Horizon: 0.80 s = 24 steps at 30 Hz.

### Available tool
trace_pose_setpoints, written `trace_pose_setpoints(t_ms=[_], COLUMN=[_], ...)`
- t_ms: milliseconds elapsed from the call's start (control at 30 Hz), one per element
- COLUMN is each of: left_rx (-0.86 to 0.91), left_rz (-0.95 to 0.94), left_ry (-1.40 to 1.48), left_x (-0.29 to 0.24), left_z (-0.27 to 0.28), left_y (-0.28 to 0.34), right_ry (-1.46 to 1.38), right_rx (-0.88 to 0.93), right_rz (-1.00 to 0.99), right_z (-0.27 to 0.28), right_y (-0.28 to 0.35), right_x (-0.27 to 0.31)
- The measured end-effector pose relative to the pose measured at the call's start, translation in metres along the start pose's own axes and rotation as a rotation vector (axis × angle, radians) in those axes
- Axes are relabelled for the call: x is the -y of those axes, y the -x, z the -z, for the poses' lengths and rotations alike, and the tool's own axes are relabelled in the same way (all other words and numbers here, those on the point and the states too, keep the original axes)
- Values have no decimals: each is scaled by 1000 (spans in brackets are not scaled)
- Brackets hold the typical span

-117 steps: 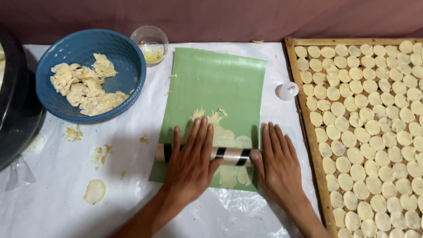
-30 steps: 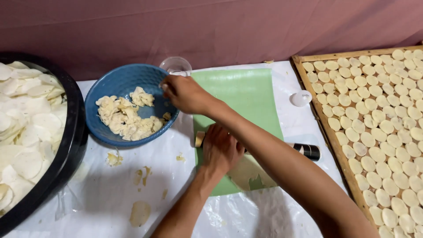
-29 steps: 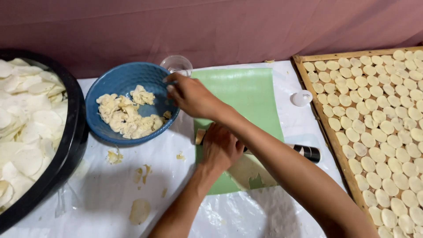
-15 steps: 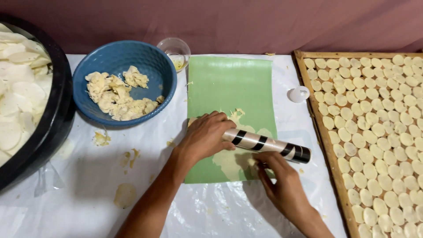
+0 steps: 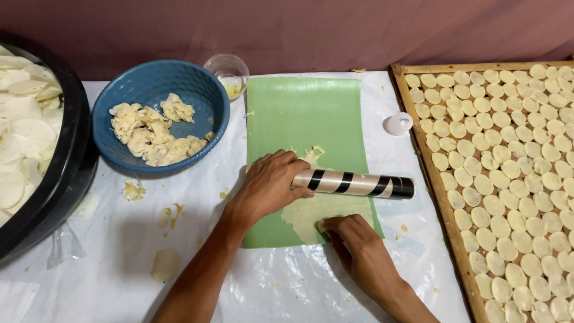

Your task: Rolling out dough into a thin layer on a mat using a rolling pin

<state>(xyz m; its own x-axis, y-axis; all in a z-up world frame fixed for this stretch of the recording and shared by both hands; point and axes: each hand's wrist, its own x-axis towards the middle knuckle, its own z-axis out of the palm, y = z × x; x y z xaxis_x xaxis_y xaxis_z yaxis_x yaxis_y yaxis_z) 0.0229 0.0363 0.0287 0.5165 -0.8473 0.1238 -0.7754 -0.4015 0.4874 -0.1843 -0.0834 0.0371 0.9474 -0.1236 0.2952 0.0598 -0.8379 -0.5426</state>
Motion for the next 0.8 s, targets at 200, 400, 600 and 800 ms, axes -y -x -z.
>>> trace_pose_setpoints(t_ms=[200,400,600,800], left_rx=[-9,-22,-65,-128], left_rz=[-12,-20,-71,-121], left_ry=[-10,-44,-81,-106], left_x=[3,3,-3,-16], left_z=[-3,-6,0,14], left_y=[-1,-1,7,46], right_ry=[94,384,416,330], right_rx=[43,68,80,72], right_rz=[-23,195,199,117], right_z=[-8,-21,-24,-25], right_y=[8,23,33,42], right_x=[-8,-3,-3,-5])
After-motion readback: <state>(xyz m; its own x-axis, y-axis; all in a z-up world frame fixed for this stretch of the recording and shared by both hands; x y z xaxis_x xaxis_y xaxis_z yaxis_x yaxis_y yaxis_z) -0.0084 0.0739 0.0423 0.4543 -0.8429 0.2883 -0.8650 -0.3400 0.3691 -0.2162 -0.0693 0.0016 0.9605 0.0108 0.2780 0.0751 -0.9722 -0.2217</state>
